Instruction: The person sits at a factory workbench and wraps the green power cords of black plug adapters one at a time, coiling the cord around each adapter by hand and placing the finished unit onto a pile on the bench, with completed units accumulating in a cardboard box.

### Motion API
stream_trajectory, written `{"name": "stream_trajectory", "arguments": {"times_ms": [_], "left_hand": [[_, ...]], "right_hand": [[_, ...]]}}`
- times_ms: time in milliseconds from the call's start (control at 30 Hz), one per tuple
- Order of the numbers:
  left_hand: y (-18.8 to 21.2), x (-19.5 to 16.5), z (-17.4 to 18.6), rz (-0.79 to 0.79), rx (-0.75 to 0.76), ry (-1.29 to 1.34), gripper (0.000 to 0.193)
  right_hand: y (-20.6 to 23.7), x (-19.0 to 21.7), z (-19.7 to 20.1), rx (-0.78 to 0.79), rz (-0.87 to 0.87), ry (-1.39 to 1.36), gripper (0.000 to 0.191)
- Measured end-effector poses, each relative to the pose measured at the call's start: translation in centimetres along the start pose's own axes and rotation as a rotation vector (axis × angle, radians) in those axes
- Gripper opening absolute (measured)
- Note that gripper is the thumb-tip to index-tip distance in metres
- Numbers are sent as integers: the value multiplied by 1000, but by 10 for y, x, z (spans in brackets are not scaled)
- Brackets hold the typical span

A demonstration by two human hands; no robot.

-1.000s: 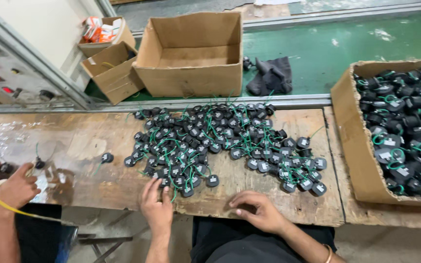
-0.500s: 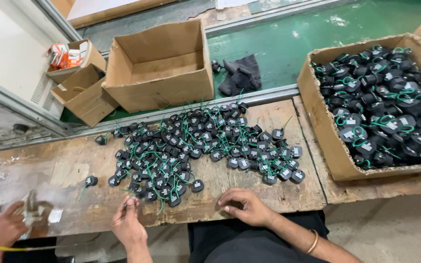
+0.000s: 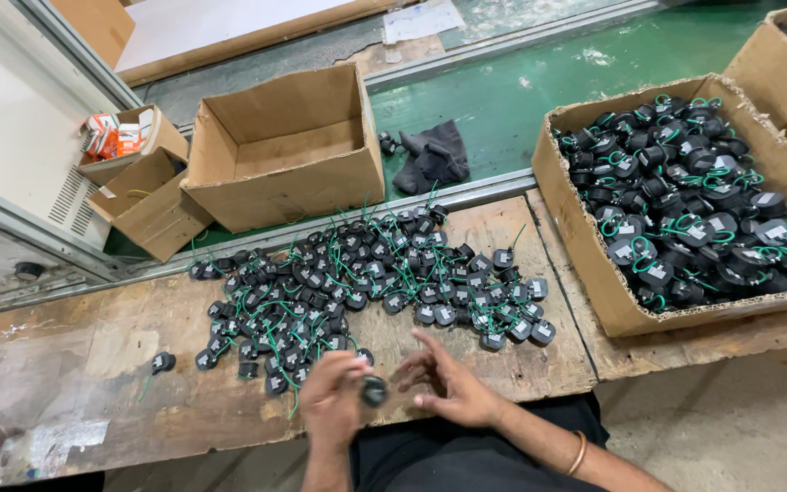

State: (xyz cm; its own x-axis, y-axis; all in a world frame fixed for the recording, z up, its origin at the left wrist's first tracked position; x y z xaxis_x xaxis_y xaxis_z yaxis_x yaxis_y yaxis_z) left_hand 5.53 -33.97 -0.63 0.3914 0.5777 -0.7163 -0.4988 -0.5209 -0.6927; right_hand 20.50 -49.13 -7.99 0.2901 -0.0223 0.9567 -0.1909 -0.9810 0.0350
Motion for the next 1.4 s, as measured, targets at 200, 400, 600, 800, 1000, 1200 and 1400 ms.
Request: {"name": "stream_trajectory", "arguments": {"times_ms": [200,400,600,800,1000,1200,1400], "left_hand": [[9,10,-63,-50,186,-91,22],[28,16,-34,25,138,0,18],[44,3,-15,10,218,6,14],[38,-5,-16,-57,312,-79,15],[55,24,-26,10,203,-34,20],[88,61,-44,705,-110,646,23],[54,18,-25,79,172,24,17]], "right_hand": [[3,-13,1,-1,207,761,41],[5,2,0,-103,361,578,63],[4,9,-8,-88,251,779,55],[4,1,-6,-266,188,586,29],[6,-2,-3,-375,224,638,28],[15,9,-12,-158,325,761,35],[16,16,-12,-190,370,663,32]]}}
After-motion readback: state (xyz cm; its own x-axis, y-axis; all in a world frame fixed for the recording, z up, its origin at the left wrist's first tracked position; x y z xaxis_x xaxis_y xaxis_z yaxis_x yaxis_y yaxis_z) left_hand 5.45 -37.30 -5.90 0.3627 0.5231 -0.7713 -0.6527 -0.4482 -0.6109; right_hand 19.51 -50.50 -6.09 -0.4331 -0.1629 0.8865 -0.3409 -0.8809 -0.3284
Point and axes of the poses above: each hand's wrist, its own y-axis away from the middle knuckle, its own z-axis out of the back of the hand, x = y × z, the point moved 3 cm from there along -y, towards the middle knuckle, and after that the axes turned 9 degrees about -z, right-handed, at the moved point
